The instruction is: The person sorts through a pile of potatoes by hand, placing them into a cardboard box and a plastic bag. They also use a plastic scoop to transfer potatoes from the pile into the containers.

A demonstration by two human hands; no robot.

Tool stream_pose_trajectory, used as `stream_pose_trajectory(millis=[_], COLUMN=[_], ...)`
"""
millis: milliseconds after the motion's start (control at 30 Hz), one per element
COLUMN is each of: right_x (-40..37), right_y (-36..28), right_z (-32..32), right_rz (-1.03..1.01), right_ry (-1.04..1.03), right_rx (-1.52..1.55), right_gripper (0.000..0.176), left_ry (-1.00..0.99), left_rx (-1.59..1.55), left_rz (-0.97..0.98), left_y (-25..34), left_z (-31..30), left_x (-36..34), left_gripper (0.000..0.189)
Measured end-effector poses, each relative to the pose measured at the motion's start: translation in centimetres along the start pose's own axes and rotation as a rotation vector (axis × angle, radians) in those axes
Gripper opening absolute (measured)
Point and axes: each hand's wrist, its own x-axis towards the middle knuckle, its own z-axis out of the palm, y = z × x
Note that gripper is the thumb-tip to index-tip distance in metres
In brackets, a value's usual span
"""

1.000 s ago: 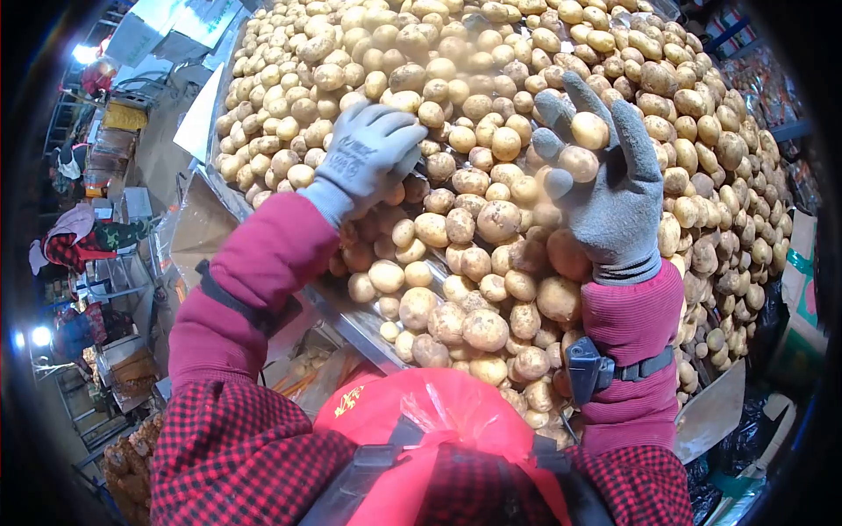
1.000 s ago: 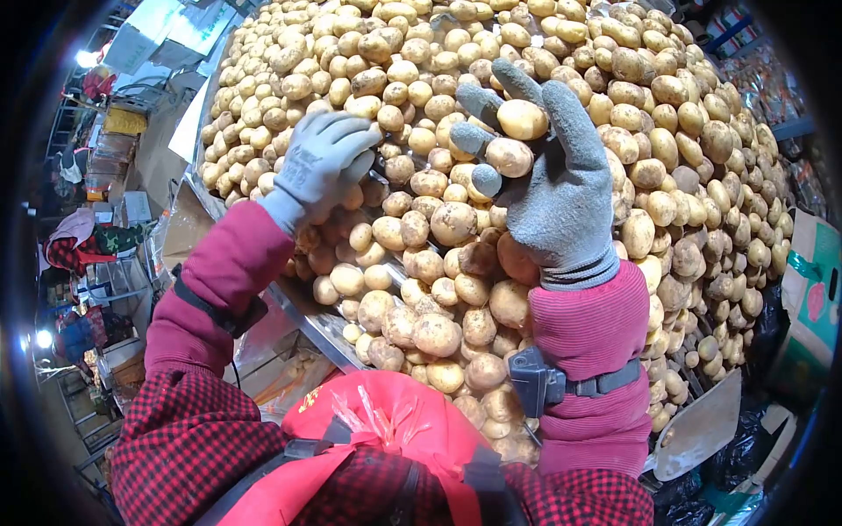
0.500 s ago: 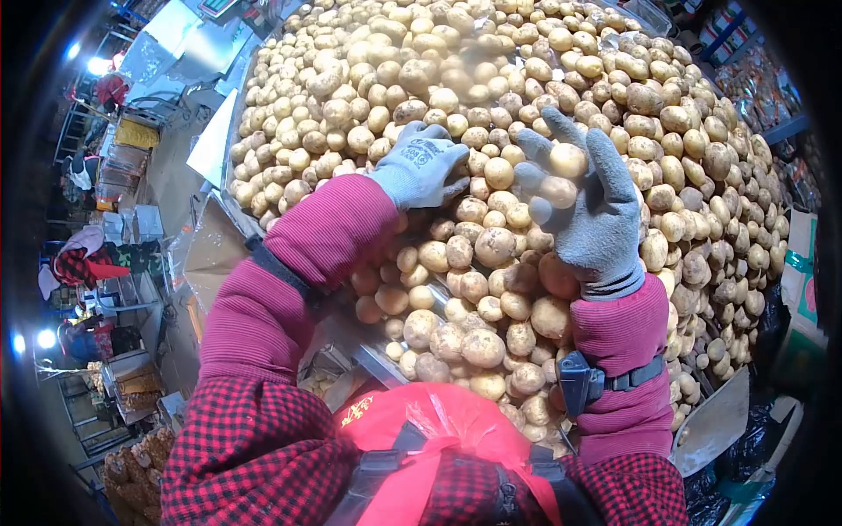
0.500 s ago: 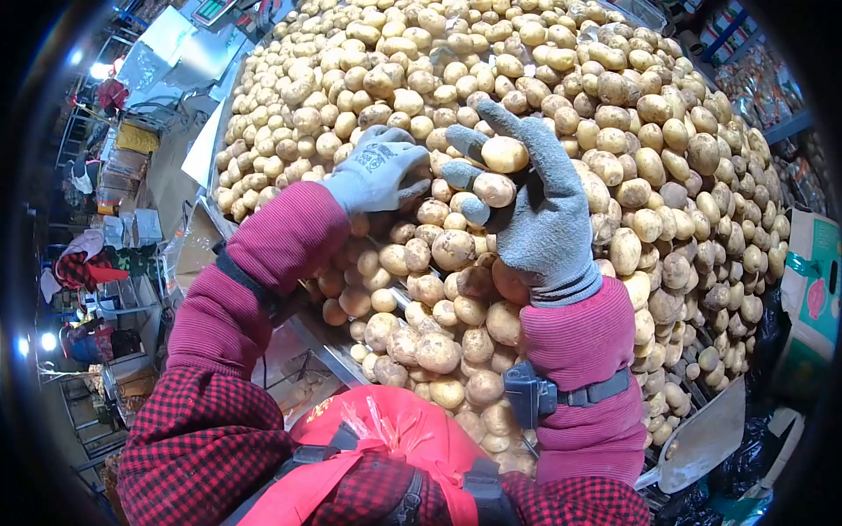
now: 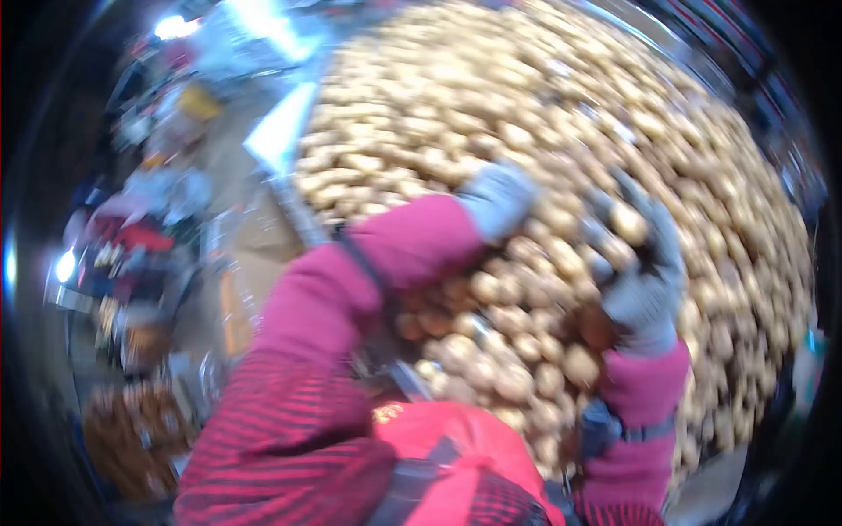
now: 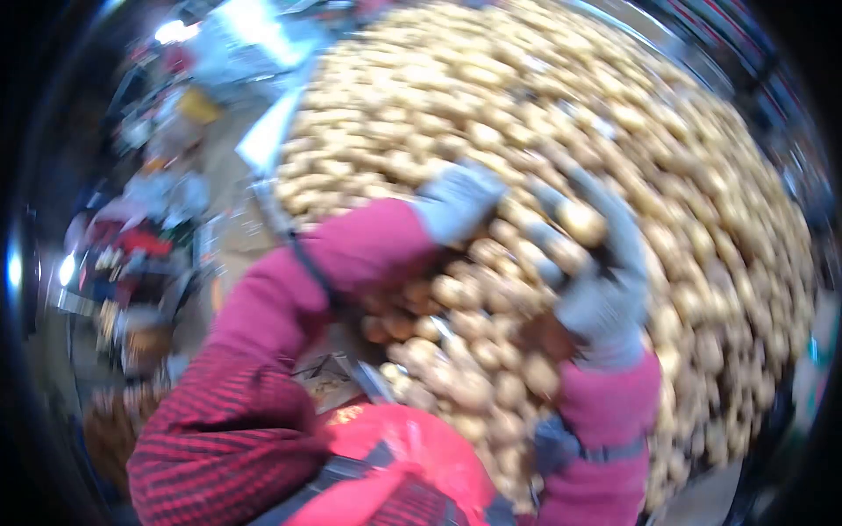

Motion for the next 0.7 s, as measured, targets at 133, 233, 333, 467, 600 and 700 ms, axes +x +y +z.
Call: stream_pose_trajectory(millis=[133,233,333,467,600,700], right_x=[1.1,1.7,1.1,0.6,0.6,0.8], right_y=[0.5,3.0,3.4,2.7,2.7,2.7], right_z=[-2.3,-4.9,-3.7,-2.2,-2.4,-2.7], right_rz=[0.243,-0.039,-0.272,-0.305,-0.367,-0.448], right_ry=[-0.172,-0.345,-0.304,-0.257,-0.315,-0.35], right_rx=[0.411,0.186,-0.108,-0.248,-0.349,-0.447], right_gripper=[0.052,0.059,0.064,0.062,0.062,0.062], left_ry=[-0.123,-0.052,-0.01,-0.039,-0.051,0.008], left_rx=[0.256,0.198,0.389,0.332,0.201,-0.06], left_rz=[0.029,-0.105,-0.157,-0.16,-0.2,-0.244], left_y=[0.1,0.9,2.2,2.1,2.2,1.5], left_z=[1.9,1.6,4.1,2.7,1.7,1.1], left_x=[1.9,2.1,3.9,3.5,3.0,2.6], left_gripper=[0.017,0.015,0.016,0.016,0.015,0.015])
